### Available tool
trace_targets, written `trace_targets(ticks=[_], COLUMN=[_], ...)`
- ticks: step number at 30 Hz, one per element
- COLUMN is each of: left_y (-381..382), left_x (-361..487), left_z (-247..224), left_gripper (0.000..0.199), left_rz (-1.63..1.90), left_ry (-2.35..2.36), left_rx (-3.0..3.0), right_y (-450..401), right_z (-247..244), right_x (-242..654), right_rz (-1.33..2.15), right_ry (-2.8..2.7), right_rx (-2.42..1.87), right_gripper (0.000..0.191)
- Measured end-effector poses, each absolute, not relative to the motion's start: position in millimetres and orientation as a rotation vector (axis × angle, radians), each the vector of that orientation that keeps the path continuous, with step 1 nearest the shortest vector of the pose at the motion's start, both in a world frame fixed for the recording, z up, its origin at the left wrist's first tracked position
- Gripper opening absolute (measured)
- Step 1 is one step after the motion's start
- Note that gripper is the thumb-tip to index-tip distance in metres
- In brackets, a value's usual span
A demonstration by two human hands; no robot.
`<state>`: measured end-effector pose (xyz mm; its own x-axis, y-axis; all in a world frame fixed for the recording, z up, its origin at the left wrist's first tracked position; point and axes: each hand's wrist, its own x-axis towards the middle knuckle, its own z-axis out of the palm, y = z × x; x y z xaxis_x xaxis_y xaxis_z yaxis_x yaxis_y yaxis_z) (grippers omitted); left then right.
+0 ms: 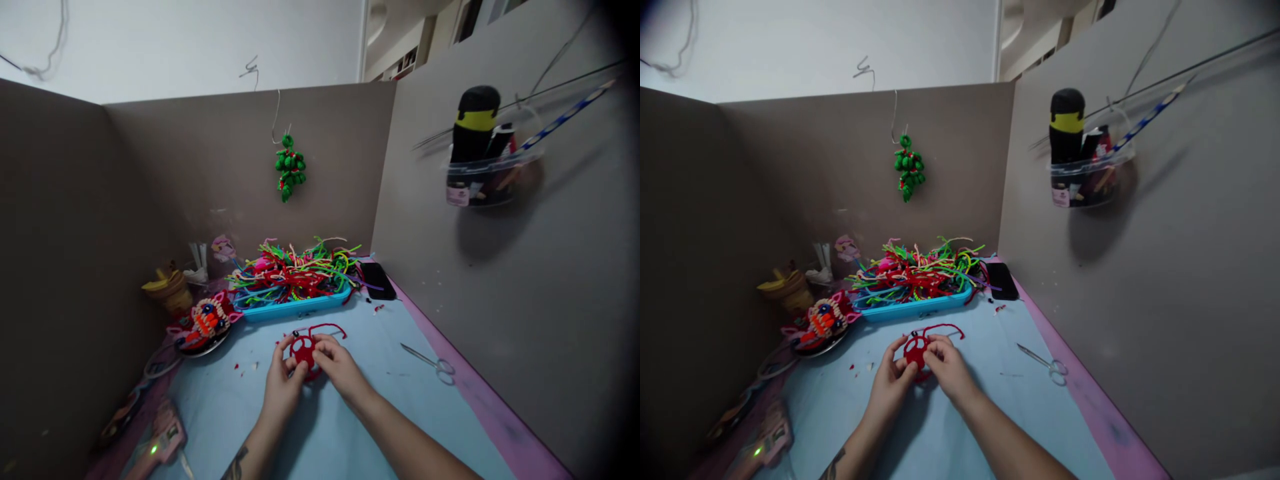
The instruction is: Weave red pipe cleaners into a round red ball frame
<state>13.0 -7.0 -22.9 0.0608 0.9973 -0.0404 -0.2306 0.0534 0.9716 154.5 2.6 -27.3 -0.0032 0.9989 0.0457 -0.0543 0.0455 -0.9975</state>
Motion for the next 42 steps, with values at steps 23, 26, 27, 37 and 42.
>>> trace_targets(ticks=[23, 26, 27, 37, 42], left_y=[-0.7, -3.2, -3.9, -0.2, -1.6], left_x=[6.2, 6.9, 6.8, 5.7, 7.4], left_z=[2.4, 5.2, 6.0, -3.8, -6.9], left_gripper=[0.053, 0.052, 0.052, 0.048, 0.049], left_rz=[1.293, 1.287, 1.284, 1.247, 1.193], left_ry=[1.176, 1.157, 1.147, 1.144, 1.097], left_rx=[0.969, 0.992, 1.002, 1.016, 1.019], right_y=[28.5, 32.8, 33.2, 22.3, 12.3], right_z=[-36.8, -45.1, -46.2, -31.7, -26.9], right_x=[207.4, 208.2, 207.1, 195.8, 178.0], right_rz=[0.754, 0.712, 0.72, 0.974, 1.149], right_ry=[-1.201, -1.271, -1.279, -1.242, -1.252], right_rx=[-1.387, -1.447, -1.444, -1.303, -1.172], right_gripper=[0.033, 0.033, 0.028, 0.028, 0.022])
